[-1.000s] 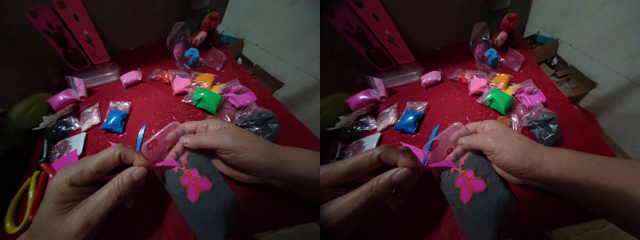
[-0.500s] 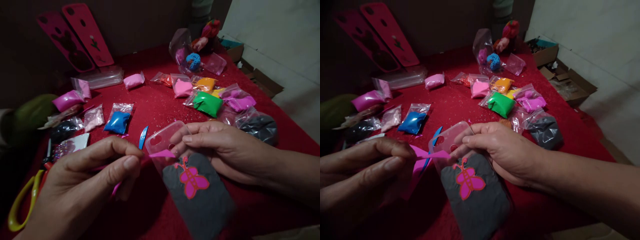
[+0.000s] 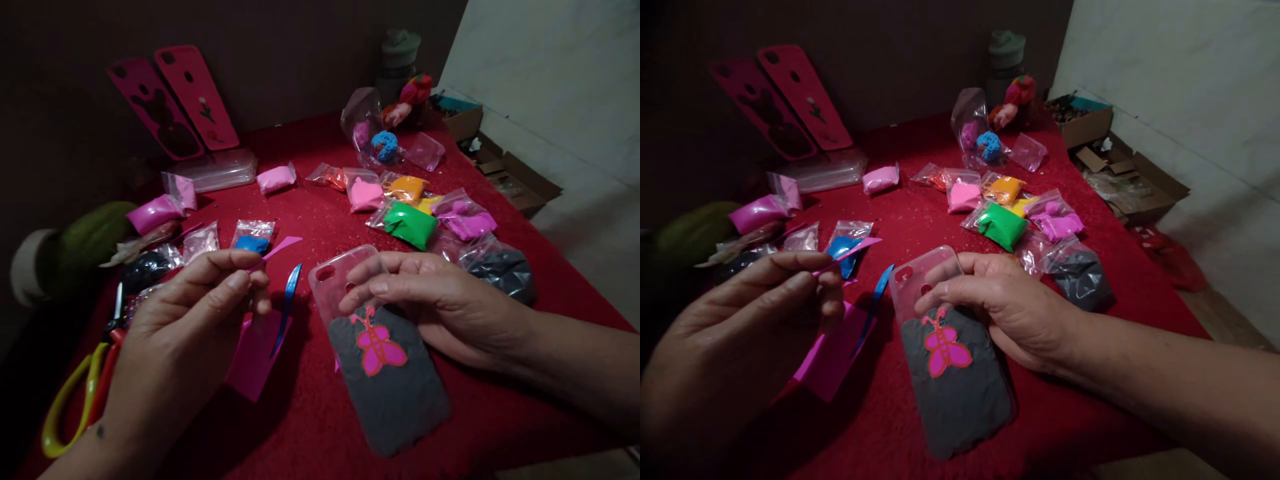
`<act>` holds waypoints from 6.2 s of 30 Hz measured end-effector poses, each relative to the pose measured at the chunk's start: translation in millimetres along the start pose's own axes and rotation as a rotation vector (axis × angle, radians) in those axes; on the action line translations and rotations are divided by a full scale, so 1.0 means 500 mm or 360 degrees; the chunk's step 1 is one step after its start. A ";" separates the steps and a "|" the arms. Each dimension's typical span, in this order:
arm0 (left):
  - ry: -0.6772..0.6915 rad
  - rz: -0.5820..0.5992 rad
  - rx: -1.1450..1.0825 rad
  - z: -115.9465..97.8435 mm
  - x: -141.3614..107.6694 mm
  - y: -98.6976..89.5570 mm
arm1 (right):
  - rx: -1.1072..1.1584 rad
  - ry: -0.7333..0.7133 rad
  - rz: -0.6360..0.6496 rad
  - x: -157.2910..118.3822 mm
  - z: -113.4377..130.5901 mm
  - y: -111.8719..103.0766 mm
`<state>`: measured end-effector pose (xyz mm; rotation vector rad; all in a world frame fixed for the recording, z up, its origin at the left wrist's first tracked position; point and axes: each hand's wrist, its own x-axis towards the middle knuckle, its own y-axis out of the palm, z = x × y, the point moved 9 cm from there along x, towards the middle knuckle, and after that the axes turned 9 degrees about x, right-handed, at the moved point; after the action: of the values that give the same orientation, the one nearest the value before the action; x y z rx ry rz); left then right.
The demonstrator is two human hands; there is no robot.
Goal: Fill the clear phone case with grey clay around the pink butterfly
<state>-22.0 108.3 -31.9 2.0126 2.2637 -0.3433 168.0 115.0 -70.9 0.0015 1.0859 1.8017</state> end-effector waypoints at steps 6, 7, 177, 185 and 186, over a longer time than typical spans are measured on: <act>0.0299 0.0133 0.0677 -0.015 -0.002 0.020 | -0.0039 -0.0205 -0.0106 -0.005 0.018 -0.004; 0.0426 0.0164 0.0835 -0.021 -0.005 0.027 | -0.0035 -0.0230 -0.0112 -0.006 0.018 -0.004; -0.0213 0.1397 0.0262 -0.010 -0.120 0.291 | -0.0848 -0.1165 -0.0498 -0.247 0.002 -0.109; 0.0634 0.1280 0.1007 -0.048 -0.142 0.303 | -0.0958 -0.1223 -0.0476 -0.242 -0.010 -0.099; 0.0665 0.1264 0.1060 -0.046 -0.141 0.302 | -0.0949 -0.1221 -0.0479 -0.242 -0.011 -0.099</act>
<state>138.1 61.0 -10.1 3.3648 1.3610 -0.6977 263.4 27.3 -53.6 0.1501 -0.0066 1.5694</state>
